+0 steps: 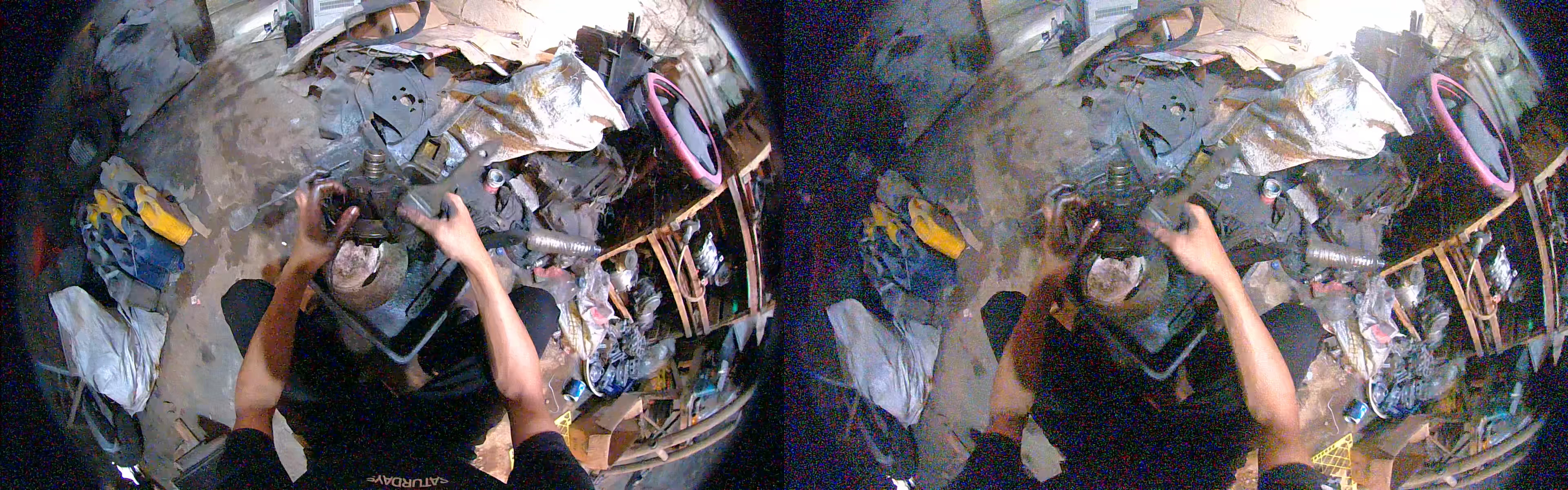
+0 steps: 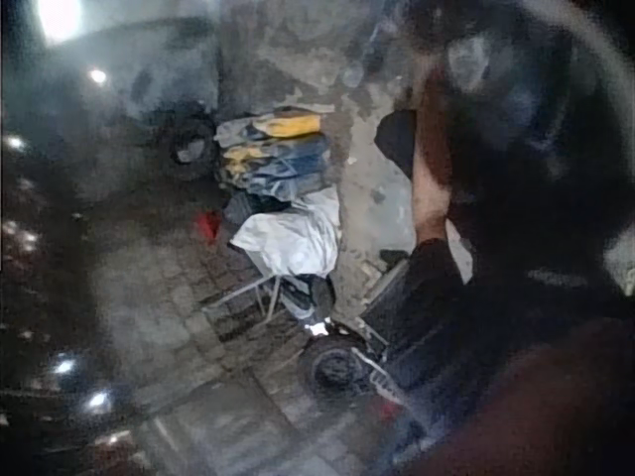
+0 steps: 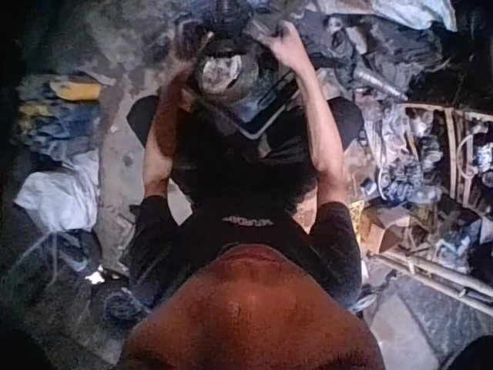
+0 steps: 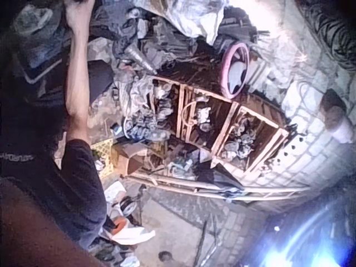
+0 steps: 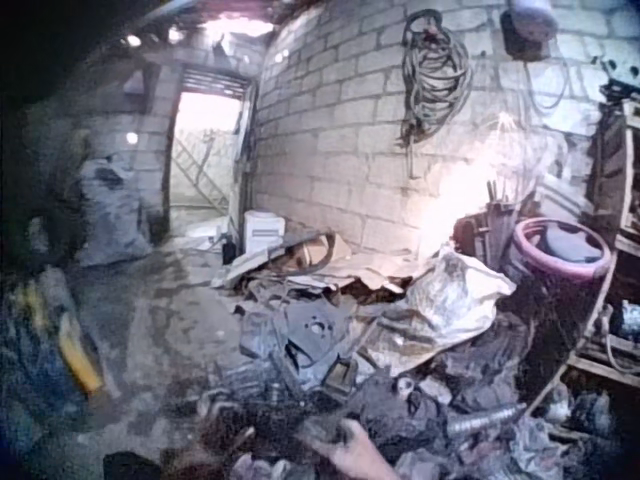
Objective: The person sits on the floor and uses a hammer to tap a metal alternator housing, rotating the part to work on different sides.
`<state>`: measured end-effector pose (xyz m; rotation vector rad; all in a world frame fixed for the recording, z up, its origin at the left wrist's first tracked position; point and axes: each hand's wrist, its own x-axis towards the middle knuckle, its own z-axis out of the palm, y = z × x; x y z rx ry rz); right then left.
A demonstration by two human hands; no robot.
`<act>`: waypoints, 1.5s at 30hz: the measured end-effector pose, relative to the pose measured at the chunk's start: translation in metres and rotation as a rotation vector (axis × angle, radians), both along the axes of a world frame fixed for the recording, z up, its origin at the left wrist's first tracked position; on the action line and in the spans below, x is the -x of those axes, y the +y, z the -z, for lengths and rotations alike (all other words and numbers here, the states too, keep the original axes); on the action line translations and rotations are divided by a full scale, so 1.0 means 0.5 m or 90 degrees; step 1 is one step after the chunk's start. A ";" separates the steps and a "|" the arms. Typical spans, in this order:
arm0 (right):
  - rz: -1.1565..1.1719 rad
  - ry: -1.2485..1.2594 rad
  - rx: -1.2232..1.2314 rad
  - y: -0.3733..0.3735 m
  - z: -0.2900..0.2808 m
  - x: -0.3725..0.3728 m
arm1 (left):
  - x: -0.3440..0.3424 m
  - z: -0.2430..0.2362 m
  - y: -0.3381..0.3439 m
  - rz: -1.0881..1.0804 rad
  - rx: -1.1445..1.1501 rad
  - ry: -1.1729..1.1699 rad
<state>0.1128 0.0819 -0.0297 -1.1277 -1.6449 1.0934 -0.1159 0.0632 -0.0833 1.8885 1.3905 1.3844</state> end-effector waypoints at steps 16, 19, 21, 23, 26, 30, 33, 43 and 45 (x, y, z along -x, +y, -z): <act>0.106 -0.108 -0.230 -0.007 0.003 -0.004 | -0.017 0.051 0.062 -0.063 -0.073 -0.116; 0.119 -0.200 -0.263 0.010 0.061 0.010 | -0.041 0.038 0.043 -0.109 -0.070 -0.110; 0.106 -0.170 -0.284 0.008 0.031 0.029 | -0.044 0.013 0.015 -0.128 -0.101 -0.040; 0.116 -0.197 -0.277 -0.014 0.014 0.035 | -0.056 0.004 -0.043 -0.109 -0.169 0.063; 0.140 -0.222 -0.264 -0.026 0.010 0.036 | -0.090 -0.012 -0.069 -0.129 -0.174 0.141; 0.133 -0.184 -0.271 -0.014 0.014 0.030 | -0.113 0.010 -0.061 -0.151 -0.131 0.126; -0.060 -0.317 -0.327 -0.027 -0.012 0.014 | -0.108 0.027 -0.053 -0.132 -0.130 0.190; -0.103 -0.451 -0.401 -0.048 -0.062 0.017 | -0.125 0.012 -0.037 -0.170 -0.086 0.203; 0.008 -0.422 -0.399 -0.015 -0.051 -0.003 | -0.118 -0.008 -0.036 -0.164 -0.093 0.156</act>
